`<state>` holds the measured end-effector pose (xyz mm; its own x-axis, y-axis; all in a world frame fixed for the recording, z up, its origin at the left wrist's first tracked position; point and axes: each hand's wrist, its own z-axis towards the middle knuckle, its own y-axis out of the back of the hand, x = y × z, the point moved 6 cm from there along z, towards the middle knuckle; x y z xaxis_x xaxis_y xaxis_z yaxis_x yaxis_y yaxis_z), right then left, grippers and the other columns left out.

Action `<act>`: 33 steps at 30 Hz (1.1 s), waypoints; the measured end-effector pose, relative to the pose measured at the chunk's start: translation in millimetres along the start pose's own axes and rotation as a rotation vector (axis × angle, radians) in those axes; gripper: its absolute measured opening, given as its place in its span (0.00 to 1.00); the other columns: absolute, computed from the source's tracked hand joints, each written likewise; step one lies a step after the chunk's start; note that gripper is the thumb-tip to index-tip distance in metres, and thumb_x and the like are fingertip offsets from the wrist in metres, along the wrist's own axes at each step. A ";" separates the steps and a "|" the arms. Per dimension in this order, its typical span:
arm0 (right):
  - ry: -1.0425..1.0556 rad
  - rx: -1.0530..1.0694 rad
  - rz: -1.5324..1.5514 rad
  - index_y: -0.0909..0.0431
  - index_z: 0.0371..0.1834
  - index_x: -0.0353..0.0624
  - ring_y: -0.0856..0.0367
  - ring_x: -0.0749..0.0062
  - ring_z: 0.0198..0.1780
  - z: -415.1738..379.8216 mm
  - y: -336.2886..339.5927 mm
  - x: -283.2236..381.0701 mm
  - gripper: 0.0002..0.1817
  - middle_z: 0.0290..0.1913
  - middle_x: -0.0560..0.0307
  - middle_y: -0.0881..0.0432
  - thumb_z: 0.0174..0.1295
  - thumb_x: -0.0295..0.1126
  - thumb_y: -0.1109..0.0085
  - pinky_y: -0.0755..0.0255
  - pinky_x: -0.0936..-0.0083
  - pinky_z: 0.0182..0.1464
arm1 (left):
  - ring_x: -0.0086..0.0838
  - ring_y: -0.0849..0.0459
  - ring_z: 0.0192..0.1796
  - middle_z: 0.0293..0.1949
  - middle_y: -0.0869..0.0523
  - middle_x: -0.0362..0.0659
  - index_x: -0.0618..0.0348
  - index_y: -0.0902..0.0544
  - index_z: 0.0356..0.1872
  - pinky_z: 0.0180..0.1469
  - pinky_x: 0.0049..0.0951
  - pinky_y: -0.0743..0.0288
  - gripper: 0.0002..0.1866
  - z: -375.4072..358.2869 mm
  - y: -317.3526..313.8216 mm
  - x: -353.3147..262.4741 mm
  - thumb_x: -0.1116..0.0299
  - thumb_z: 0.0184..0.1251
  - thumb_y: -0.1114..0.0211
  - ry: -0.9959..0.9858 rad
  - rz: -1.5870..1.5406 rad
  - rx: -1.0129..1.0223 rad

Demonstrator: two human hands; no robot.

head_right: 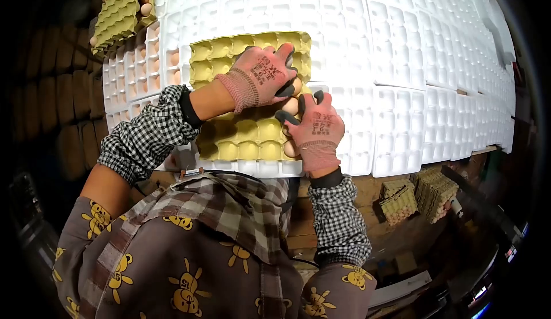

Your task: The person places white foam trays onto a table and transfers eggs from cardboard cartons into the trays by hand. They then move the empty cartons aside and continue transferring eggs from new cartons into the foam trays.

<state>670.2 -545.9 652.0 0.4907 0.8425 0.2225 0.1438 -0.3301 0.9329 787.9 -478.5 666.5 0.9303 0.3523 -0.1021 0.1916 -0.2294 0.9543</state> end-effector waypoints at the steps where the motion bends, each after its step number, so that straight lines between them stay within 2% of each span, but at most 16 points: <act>1: 0.031 -0.070 -0.015 0.19 0.49 0.50 0.17 0.57 0.46 1.3 -2.4 -1.2 0.30 0.54 0.51 0.24 0.44 0.53 0.25 0.22 0.64 0.45 | 0.38 0.17 0.43 0.49 0.24 0.49 0.47 0.14 0.39 0.41 0.36 0.20 0.15 2.1 2.1 -0.3 0.52 0.55 0.30 -0.006 0.030 0.051; 4: 0.051 -0.064 0.154 0.18 0.45 0.48 0.18 0.56 0.44 -0.7 5.3 -1.5 0.24 0.47 0.52 0.22 0.47 0.48 0.26 0.22 0.64 0.44 | 0.38 0.16 0.44 0.52 0.24 0.49 0.48 0.13 0.32 0.38 0.37 0.20 0.16 3.4 -0.8 0.1 0.48 0.51 0.27 0.018 -0.018 0.086; 6: 0.133 -0.131 0.501 0.18 0.45 0.44 0.18 0.59 0.42 4.9 -18.1 -37.2 0.23 0.47 0.53 0.19 0.51 0.46 0.28 0.23 0.64 0.41 | 0.40 0.15 0.45 0.51 0.23 0.47 0.50 0.13 0.38 0.42 0.37 0.19 0.20 -2.8 3.3 6.6 0.47 0.52 0.27 0.068 -0.113 0.053; 7: -0.091 0.030 0.818 0.19 0.49 0.41 0.19 0.62 0.41 5.2 -22.4 -56.5 0.24 0.49 0.51 0.18 0.54 0.45 0.30 0.24 0.65 0.38 | 0.38 0.15 0.47 0.51 0.21 0.46 0.52 0.13 0.42 0.46 0.34 0.20 0.20 -16.1 8.4 16.4 0.49 0.53 0.27 0.163 -0.351 -0.048; 9: -0.178 0.008 1.272 0.24 0.57 0.38 0.20 0.66 0.38 -11.1 -31.2 -74.0 0.28 0.56 0.47 0.19 0.60 0.47 0.36 0.27 0.68 0.32 | 0.35 0.15 0.48 0.49 0.17 0.47 0.56 0.13 0.46 0.51 0.31 0.21 0.23 -40.4 -0.1 45.9 0.53 0.54 0.25 0.212 -1.041 -0.283; 10: -0.085 0.157 1.855 0.27 0.60 0.38 0.22 0.68 0.35 -12.8 -37.2 -71.9 0.30 0.59 0.45 0.21 0.63 0.49 0.40 0.30 0.70 0.30 | 0.34 0.15 0.47 0.48 0.15 0.48 0.59 0.13 0.48 0.53 0.30 0.22 0.24 -54.3 -17.8 67.0 0.54 0.53 0.24 0.150 -1.483 -0.411; 11: -0.091 0.391 2.404 0.29 0.64 0.39 0.24 0.69 0.33 -16.5 -42.9 -69.7 0.32 0.62 0.43 0.23 0.65 0.51 0.44 0.33 0.71 0.28 | 0.31 0.15 0.45 0.44 0.12 0.47 0.59 0.14 0.49 0.54 0.30 0.23 0.25 -76.0 -29.3 89.7 0.58 0.51 0.21 0.264 -1.556 -0.611; 12: -0.067 0.361 2.507 0.29 0.64 0.40 0.26 0.68 0.31 -20.8 -25.5 -49.4 0.33 0.64 0.42 0.24 0.63 0.53 0.45 0.32 0.70 0.28 | 0.33 0.16 0.48 0.44 0.13 0.46 0.58 0.14 0.48 0.56 0.32 0.24 0.25 -104.5 -28.1 117.5 0.57 0.50 0.22 0.459 -1.331 -0.742; 15: -0.028 0.305 2.264 0.27 0.62 0.39 0.24 0.71 0.35 2.2 -4.6 -3.2 0.28 0.57 0.48 0.22 0.63 0.44 0.42 0.29 0.74 0.34 | 0.40 0.20 0.55 0.51 0.17 0.47 0.50 0.15 0.50 0.57 0.37 0.24 0.26 -144.4 -45.3 201.4 0.57 0.47 0.23 0.727 -0.592 -0.894; 17: 0.179 0.082 1.533 0.25 0.60 0.37 0.22 0.74 0.39 33.9 24.2 42.2 0.23 0.50 0.53 0.20 0.63 0.35 0.40 0.27 0.77 0.40 | 0.43 0.17 0.53 0.59 0.25 0.46 0.38 0.16 0.52 0.51 0.41 0.20 0.20 -140.5 -58.8 231.9 0.53 0.56 0.31 0.887 -0.412 -0.586; 19: 0.110 0.137 1.416 0.22 0.54 0.35 0.21 0.75 0.45 67.0 30.8 99.0 0.20 0.43 0.57 0.18 0.58 0.27 0.34 0.26 0.76 0.50 | 0.43 0.15 0.49 0.60 0.27 0.48 0.35 0.16 0.53 0.50 0.40 0.19 0.17 -138.7 -57.4 243.6 0.56 0.62 0.37 0.854 -0.344 -0.415; 20: 0.351 -0.087 1.126 0.20 0.52 0.35 0.20 0.75 0.45 85.3 41.6 128.2 0.20 0.44 0.56 0.18 0.56 0.29 0.30 0.25 0.75 0.50 | 0.44 0.16 0.51 0.61 0.26 0.46 0.33 0.17 0.56 0.53 0.39 0.20 0.20 -138.5 -60.0 249.9 0.60 0.60 0.35 0.889 -0.299 -0.303; 23: 0.504 -0.229 0.802 0.18 0.49 0.47 0.17 0.59 0.49 139.7 18.2 184.9 0.24 0.51 0.56 0.22 0.45 0.31 0.24 0.22 0.67 0.51 | 0.43 0.16 0.51 0.60 0.24 0.46 0.34 0.16 0.54 0.52 0.39 0.20 0.18 -139.5 -60.7 278.7 0.59 0.60 0.36 0.876 -0.434 -0.367; 26: 0.298 -0.065 0.066 0.18 0.47 0.56 0.18 0.57 0.49 175.1 -2.4 218.2 0.24 0.54 0.56 0.24 0.45 0.43 0.24 0.22 0.64 0.49 | 0.43 0.16 0.52 0.57 0.21 0.46 0.40 0.15 0.50 0.52 0.39 0.21 0.16 -135.4 -51.4 295.7 0.58 0.60 0.36 0.889 -0.448 -0.265; 29: 0.340 -0.131 0.279 0.17 0.45 0.56 0.18 0.58 0.49 192.9 -11.5 234.3 0.18 0.51 0.58 0.23 0.49 0.40 0.28 0.23 0.64 0.49 | 0.43 0.17 0.52 0.53 0.19 0.48 0.45 0.14 0.47 0.51 0.40 0.21 0.16 -129.2 -41.4 313.2 0.56 0.59 0.35 0.777 -0.599 -0.381; 33: 0.492 -0.119 0.520 0.17 0.50 0.58 0.19 0.57 0.52 212.1 -25.8 266.2 0.19 0.52 0.58 0.20 0.53 0.37 0.31 0.24 0.64 0.52 | 0.42 0.16 0.52 0.51 0.16 0.48 0.50 0.16 0.48 0.55 0.36 0.22 0.18 -119.1 -75.4 329.6 0.56 0.58 0.33 0.705 -0.798 0.037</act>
<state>979.4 -403.4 627.1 0.0230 0.6926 0.7209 -0.1111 -0.7149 0.6904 1042.8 -237.0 594.4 0.1422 0.8558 -0.4974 0.6867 0.2766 0.6722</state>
